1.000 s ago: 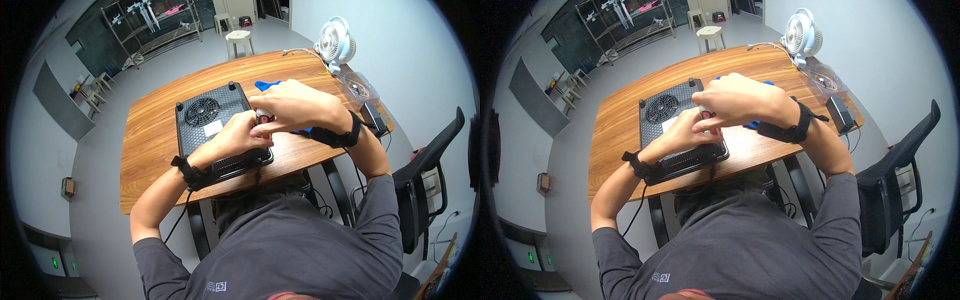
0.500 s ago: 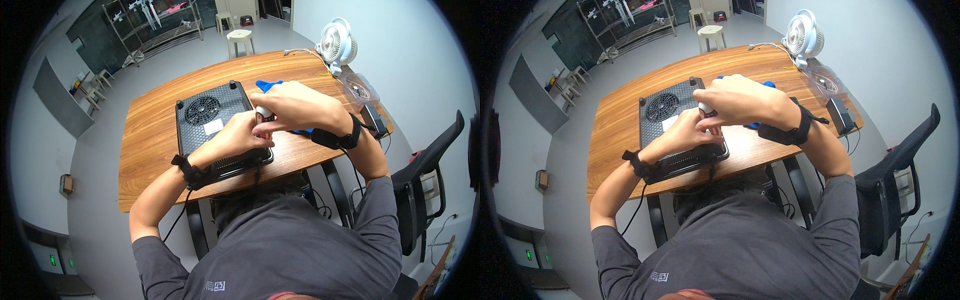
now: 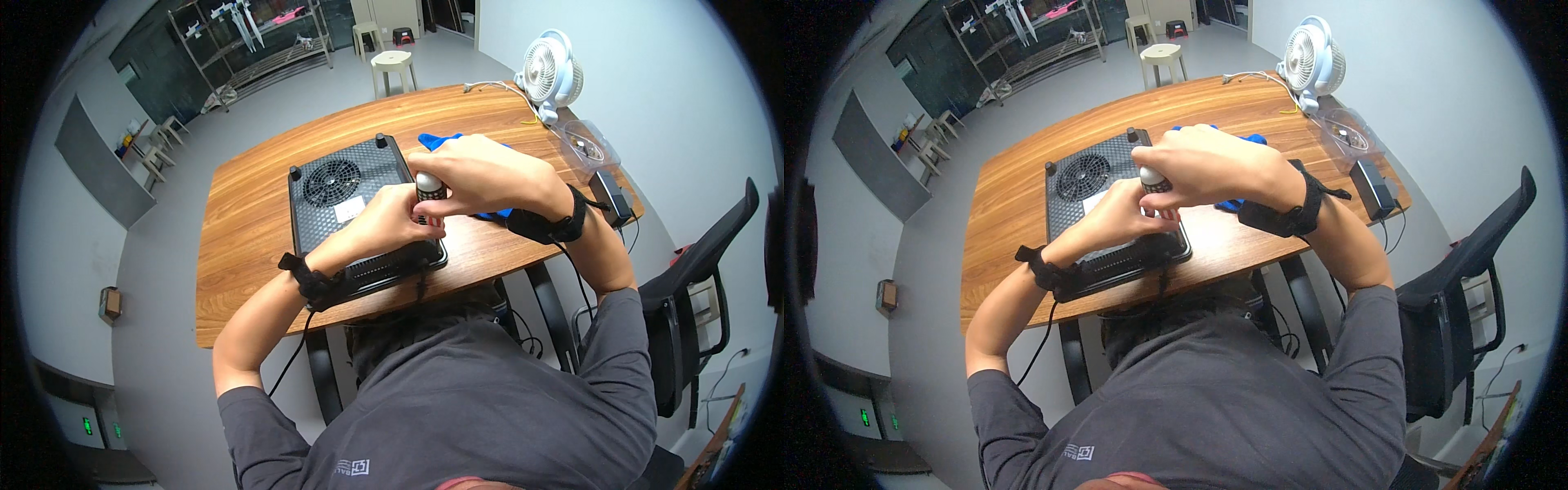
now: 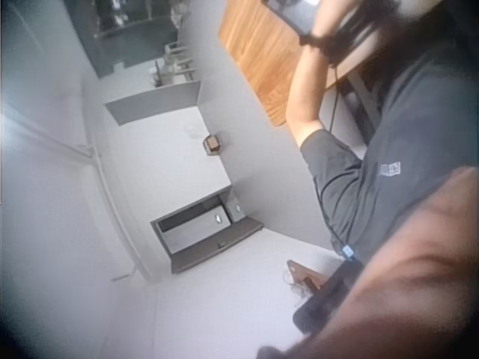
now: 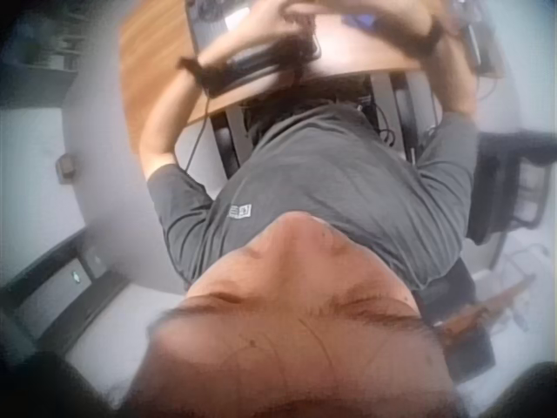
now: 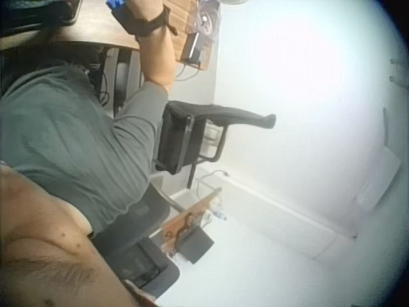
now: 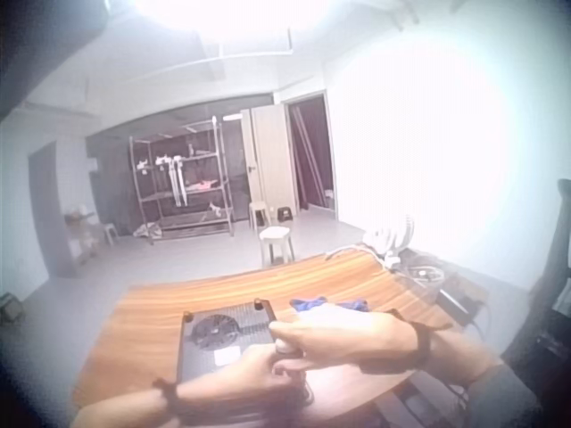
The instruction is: The person uses a screwdriver to remove screws from the bottom of a black electronic device, then lifts off the cover to reveal the internal components. They continue to unscrew and remove internal parts, including a copper-colored circular component.
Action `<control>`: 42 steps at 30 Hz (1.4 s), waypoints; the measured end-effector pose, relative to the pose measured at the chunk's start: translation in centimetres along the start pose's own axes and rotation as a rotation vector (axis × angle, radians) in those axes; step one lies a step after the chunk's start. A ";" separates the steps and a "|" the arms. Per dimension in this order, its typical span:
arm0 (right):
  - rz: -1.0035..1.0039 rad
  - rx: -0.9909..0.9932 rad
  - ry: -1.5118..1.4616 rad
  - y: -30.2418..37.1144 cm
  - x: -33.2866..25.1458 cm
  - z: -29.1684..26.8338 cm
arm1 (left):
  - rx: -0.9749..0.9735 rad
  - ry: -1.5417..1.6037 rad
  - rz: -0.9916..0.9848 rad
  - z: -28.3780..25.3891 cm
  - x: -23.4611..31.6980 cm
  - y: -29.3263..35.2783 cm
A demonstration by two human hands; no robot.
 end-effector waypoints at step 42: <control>-0.118 0.049 -0.117 0.9 0.0 -0.2 | -0.081 -0.047 0.049 0.5 -0.2 0.2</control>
Point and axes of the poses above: each hand's wrist, its own y-axis away from the middle knuckle, its own z-axis out of the palm, x = y × z, the point moved 10 cm from there along -y, towards the middle knuckle, and after that the axes turned 7 degrees about -z, right-handed, at the moved point
